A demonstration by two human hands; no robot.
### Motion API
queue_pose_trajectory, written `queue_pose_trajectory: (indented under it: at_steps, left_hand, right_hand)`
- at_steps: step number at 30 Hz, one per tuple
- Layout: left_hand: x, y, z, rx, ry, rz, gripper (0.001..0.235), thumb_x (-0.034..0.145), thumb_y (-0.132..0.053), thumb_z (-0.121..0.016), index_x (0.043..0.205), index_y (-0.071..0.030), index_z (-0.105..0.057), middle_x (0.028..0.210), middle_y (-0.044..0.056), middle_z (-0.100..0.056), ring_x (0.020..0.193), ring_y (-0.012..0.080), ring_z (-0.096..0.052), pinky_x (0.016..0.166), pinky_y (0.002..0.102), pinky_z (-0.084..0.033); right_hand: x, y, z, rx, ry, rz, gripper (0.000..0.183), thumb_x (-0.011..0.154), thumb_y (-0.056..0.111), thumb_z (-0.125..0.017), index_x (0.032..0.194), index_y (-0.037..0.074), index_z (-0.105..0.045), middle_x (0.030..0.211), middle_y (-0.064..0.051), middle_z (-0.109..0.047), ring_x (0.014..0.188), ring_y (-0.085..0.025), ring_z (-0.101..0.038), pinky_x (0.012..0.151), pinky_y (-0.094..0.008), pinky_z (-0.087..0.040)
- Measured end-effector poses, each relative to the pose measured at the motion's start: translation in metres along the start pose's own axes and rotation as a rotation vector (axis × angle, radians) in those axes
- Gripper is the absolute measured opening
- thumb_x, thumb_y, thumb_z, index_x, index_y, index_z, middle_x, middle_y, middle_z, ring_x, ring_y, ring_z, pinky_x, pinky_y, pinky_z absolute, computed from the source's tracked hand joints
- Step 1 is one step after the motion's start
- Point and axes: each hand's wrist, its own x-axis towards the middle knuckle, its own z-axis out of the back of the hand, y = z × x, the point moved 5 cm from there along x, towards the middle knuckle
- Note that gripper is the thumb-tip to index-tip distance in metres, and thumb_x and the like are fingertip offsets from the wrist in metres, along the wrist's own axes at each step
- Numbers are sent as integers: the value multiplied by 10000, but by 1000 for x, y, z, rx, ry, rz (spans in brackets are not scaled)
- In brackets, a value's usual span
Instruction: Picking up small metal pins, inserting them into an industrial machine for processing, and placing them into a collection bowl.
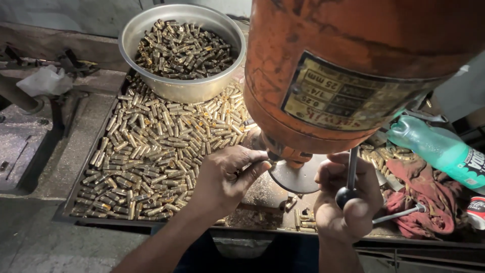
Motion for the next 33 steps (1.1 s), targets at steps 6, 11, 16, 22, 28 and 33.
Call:
queue_pose_trajectory:
  at_steps: [6, 11, 16, 22, 28, 33]
  left_hand:
    - [1, 3, 0, -30, 0, 9, 201, 898, -153, -792, 1056, -29, -772, 954, 105, -788, 867, 216, -772, 787, 331, -595]
    - [3, 2, 0, -50, 8, 31, 209, 891, -156, -794, 1059, -34, -772, 929, 97, -787, 832, 199, -767, 754, 321, -595]
    - [2, 2, 0, -43, 12, 22, 208, 894, -152, -792, 1064, -32, -773, 930, 98, -785, 837, 194, -766, 757, 317, -595]
    - [1, -1, 1, -16, 5, 8, 208, 888, -147, -798, 1059, -32, -772, 942, 97, -785, 849, 190, -765, 758, 318, -594]
    - [-2, -3, 8, -57, -29, -119, 180, 913, -103, -781, 1086, -55, -784, 1008, 78, -775, 890, 159, -738, 748, 317, -596]
    - [-12, 85, 27, -921, -366, 823, 182, 854, -147, -733, 1010, -55, -718, 818, 33, -682, 521, 90, -513, 344, 261, -379]
  right_hand:
    - [-3, -12, 9, 44, -7, 34, 736, 949, 517, -758, 1179, -157, -571, 848, -193, -646, 675, -202, -578, 653, -271, -458]
    - [-3, -14, 9, 44, 16, 87, 639, 998, 439, -731, 1191, -156, -600, 874, -179, -672, 667, -180, -590, 653, -261, -462]
    - [-4, -19, 12, -48, -7, 68, 579, 1038, 360, -759, 1183, -176, -597, 852, -153, -630, 719, -168, -555, 703, -272, -453]
    - [0, -7, 1, 61, 43, 82, 1070, 861, 870, -602, 1185, -150, -581, 1017, -171, -658, 748, -185, -591, 637, -250, -440]
    - [4, 5, -7, -173, -50, -168, 1395, 600, 1057, -482, 1150, -225, -525, 854, -169, -510, 767, -253, -503, 673, -331, -385]
    - [-2, 1, 0, -74, 67, -48, 1315, 737, 1024, -449, 1192, -204, -563, 849, -170, -558, 739, -206, -526, 667, -281, -393]
